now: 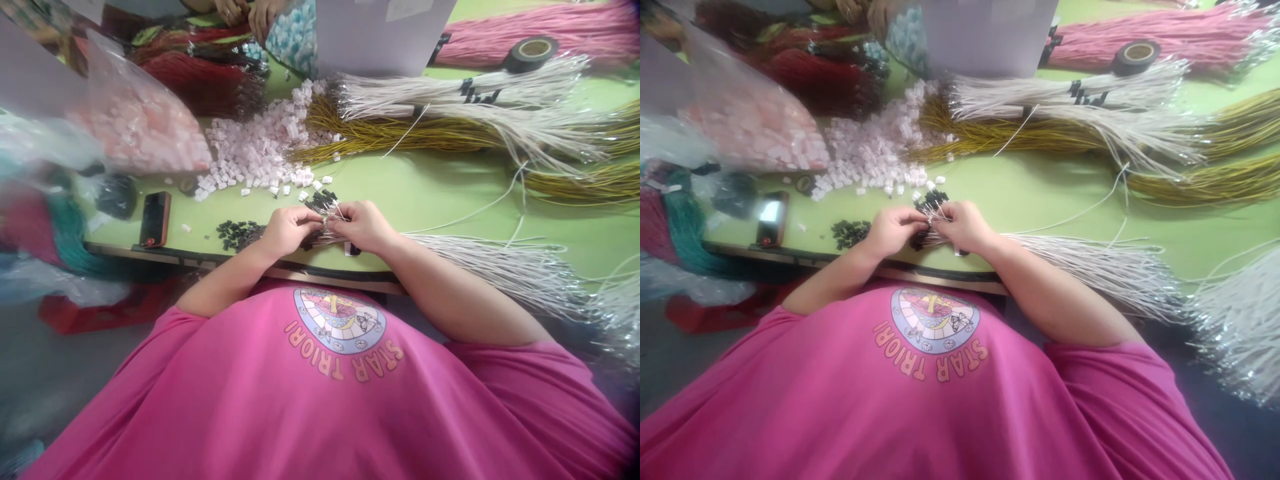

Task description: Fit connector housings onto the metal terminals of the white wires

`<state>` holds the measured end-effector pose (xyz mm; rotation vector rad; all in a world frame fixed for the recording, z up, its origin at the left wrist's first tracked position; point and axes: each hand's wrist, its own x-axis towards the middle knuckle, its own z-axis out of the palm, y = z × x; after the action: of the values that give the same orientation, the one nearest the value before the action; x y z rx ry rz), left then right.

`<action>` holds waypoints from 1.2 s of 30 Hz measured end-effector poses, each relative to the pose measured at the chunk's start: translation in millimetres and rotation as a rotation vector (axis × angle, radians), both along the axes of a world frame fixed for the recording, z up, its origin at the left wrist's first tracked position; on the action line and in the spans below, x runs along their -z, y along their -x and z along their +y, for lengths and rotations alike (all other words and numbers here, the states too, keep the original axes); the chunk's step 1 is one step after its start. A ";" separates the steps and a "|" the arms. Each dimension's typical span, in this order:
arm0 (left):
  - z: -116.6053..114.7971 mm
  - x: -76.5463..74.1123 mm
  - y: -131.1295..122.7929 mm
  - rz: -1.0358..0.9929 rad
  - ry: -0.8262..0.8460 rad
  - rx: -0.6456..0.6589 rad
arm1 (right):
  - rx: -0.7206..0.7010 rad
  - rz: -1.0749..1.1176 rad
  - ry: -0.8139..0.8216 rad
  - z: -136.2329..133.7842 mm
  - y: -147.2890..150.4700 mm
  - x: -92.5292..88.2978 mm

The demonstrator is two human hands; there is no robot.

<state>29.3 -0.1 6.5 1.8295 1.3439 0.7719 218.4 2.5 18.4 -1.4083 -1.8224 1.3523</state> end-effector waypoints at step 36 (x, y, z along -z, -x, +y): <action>-3.1 6.3 -3.1 0.033 -0.092 0.078 | -0.030 0.017 0.043 2.2 -1.8 3.0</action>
<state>32.4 -3.1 0.2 1.9627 1.2687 0.7768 220.2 4.6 15.4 -1.3921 -1.8203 1.4215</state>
